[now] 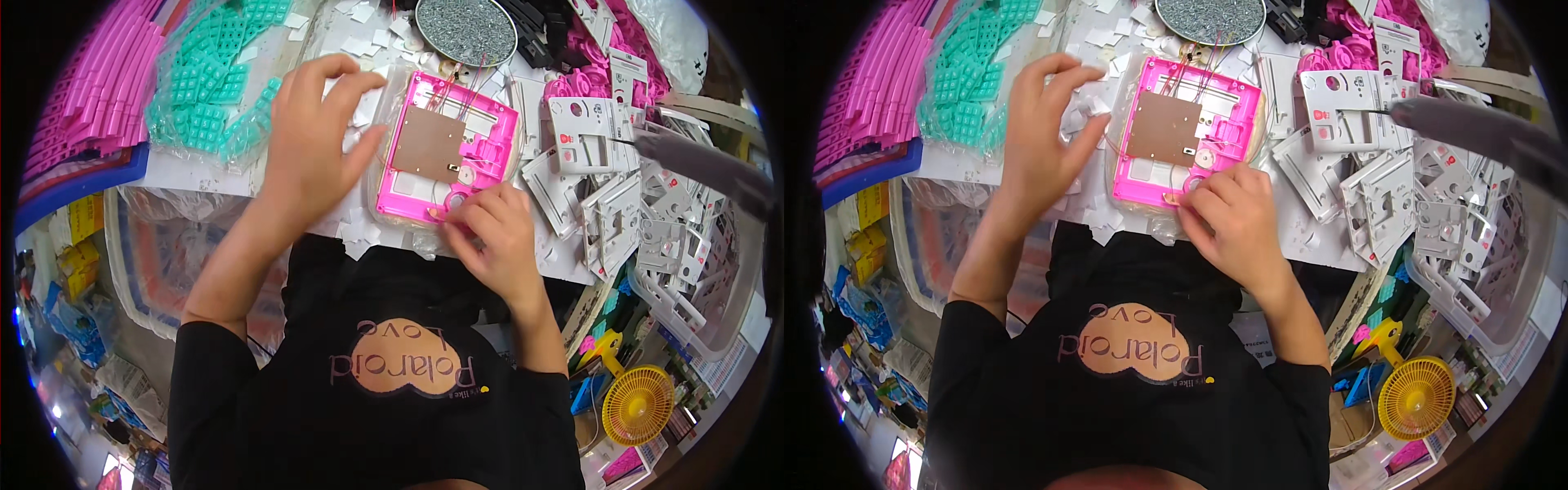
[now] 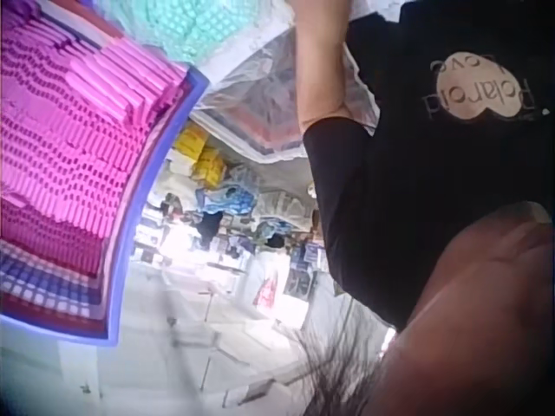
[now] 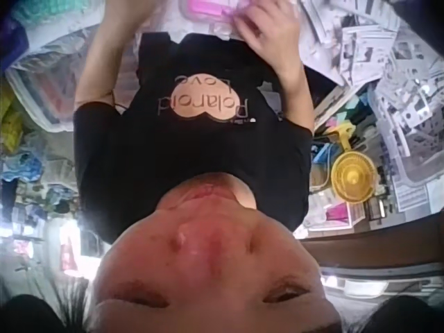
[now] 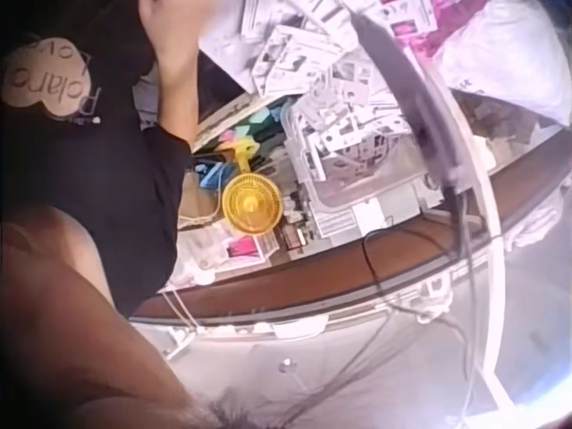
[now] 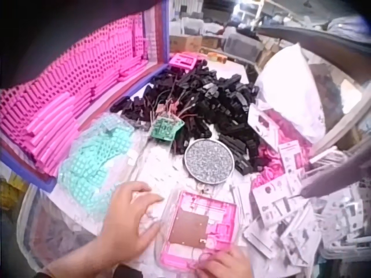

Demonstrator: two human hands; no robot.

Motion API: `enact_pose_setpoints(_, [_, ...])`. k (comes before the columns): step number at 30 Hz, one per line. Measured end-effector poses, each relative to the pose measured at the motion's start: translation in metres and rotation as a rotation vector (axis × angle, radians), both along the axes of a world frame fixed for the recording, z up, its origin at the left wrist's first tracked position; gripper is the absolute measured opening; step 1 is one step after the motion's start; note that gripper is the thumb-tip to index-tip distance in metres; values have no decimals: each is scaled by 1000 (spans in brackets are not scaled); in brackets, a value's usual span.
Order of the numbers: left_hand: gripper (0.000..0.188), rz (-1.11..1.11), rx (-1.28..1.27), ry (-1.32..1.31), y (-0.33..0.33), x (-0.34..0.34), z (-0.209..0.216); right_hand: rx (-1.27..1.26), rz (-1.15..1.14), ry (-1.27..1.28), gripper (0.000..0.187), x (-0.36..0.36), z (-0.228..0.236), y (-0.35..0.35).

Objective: Using a glue gun to assemble small toy parts and accessories into a pink frame and packaging them.

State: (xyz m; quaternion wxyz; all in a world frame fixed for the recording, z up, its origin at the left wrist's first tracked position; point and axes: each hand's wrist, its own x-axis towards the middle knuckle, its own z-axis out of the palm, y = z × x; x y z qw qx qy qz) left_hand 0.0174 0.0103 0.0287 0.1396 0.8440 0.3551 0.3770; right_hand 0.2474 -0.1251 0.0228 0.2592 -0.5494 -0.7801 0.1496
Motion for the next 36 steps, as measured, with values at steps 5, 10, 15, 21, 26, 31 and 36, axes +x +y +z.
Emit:
enact_pose_setpoints(5, [9, -294, -760, 6, -53, 3, 8, 145, -88, 106, 23, -15, -8, 3])
enact_pose_setpoints(10, [19, -255, -1351, 56, -28, 8, -4, 223, -49, 134, 25, -14, -18, 8])
enact_pose_setpoints(15, [22, -376, -1499, 232, -9, 14, 5, 251, -30, 147, 24, -15, -19, 8])
enact_pose_setpoints(21, [21, -386, -1602, 131, -11, 13, -2, 232, -32, 142, 25, -15, -21, 8])
enact_pose_setpoints(26, [22, -419, -1555, 46, -15, 12, -6, 162, 12, 181, 24, -20, -18, 11])
enact_pose_setpoints(31, [22, -412, -1503, -34, -22, 8, -11, 20, 42, 228, 22, -17, -11, 19])
enact_pose_setpoints(36, [22, -385, -1505, -84, -24, 9, -13, 149, 38, 187, 32, -21, -17, 26])
